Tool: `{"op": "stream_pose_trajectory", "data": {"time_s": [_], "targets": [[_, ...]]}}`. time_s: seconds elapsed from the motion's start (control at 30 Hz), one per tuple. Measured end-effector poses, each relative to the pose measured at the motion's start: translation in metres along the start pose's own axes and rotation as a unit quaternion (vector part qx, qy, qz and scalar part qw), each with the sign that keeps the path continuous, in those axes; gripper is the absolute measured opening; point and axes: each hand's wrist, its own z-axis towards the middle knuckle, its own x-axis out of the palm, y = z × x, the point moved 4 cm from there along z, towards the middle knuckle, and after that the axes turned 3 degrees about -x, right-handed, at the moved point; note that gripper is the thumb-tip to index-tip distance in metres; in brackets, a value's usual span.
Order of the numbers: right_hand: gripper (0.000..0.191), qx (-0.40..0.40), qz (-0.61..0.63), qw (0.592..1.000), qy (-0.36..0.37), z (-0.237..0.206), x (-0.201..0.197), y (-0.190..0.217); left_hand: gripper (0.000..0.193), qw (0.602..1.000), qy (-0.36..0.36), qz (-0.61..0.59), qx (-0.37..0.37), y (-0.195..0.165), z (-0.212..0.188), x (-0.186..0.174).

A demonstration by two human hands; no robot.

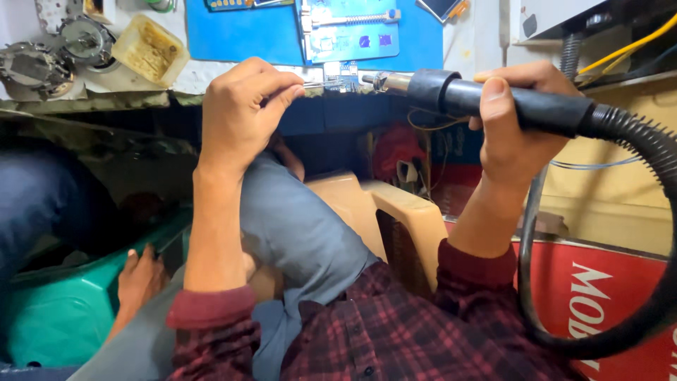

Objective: The person sits on a chair at a repair bench and uses tweezers to hold a small circuit board while directing a hot air gun at it to desolder a component. A coworker briefly applies flux to the board, and the person resumes heating and manipulating the board with the tweezers.

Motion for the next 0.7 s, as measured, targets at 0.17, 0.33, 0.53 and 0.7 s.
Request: {"op": "stream_pose_trajectory", "data": {"time_s": [0.17,0.33,0.53,0.7], "targets": [[0.03,0.003,0.006,1.0,0.01,0.0,0.002,-0.012,0.009,1.0,-0.002,0.008,-0.001,0.003,0.003,0.002],[0.03,0.005,-0.011,1.0,0.005,0.001,0.003,-0.017,0.009,1.0,0.009,0.012,-0.017,0.006,0.004,0.005],[0.031,0.012,-0.007,1.0,-0.005,0.0,0.002,-0.015,0.01,1.0,0.01,0.019,-0.004,0.005,0.003,0.003],[0.03,0.015,0.009,1.0,-0.011,0.0,0.001,-0.016,0.01,0.999,0.015,0.024,-0.015,0.005,0.005,-0.005]]}}
